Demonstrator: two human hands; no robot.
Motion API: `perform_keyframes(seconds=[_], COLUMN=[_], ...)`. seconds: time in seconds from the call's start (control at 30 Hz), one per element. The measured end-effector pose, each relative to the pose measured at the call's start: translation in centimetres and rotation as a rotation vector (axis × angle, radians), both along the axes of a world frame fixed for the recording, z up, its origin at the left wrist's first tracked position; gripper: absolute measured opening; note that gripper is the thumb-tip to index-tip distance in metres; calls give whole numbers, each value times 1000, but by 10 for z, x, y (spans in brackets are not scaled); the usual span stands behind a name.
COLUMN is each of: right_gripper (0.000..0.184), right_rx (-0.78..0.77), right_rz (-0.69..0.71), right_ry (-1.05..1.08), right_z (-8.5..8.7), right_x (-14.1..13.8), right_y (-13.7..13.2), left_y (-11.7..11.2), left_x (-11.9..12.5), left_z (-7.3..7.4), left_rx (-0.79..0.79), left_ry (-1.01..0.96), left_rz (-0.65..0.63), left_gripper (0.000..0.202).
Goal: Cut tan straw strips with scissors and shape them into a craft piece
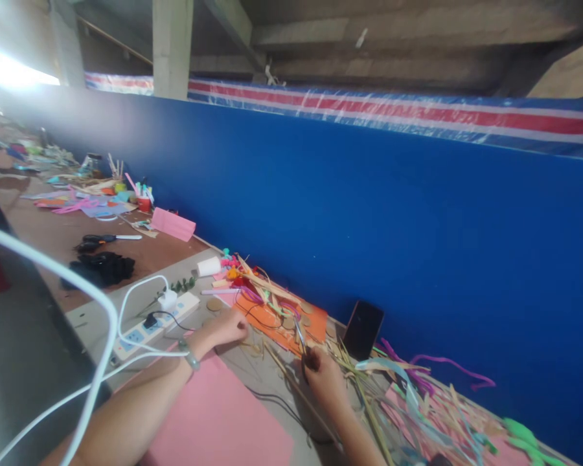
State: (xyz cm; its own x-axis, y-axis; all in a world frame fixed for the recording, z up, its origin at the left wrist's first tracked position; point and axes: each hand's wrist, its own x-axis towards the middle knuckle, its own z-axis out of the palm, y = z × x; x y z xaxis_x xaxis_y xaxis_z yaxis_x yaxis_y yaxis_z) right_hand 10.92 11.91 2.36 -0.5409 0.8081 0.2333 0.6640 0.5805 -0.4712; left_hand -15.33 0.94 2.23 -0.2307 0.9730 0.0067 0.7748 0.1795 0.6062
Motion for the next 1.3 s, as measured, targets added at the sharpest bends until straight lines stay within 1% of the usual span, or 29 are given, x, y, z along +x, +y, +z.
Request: perform_keyframes(seconds=[0.17,0.3,0.43,0.57,0.87,0.97,1.3], right_gripper=[20,18,19,19,19,20,18], right_rx=[4,1,8,14,8,1,-45], right_rz=[-23,-19,-17,-13,-32,-35,-32], right_ry=[-12,-16,-23,-34,-54,-48,48], right_z=[-3,-4,-3,-2,-4,-4,-1], right_x=[0,-2,-3,-2,0,0,0], right_y=[1,1,1,0,1,1,4], left_y=[4,4,-2,-7,-6,-6,1], left_x=[7,13,14,13,5,2,-1], left_z=[1,4,10,13,13,11,4], left_rx=[95,133,111,77,43,26,34], left_ry=[55,75,94,114,83,54,-7], left_rz=[29,-44,-122,-145,-121,-106,-104], left_gripper=[16,17,18,19,15,17,20])
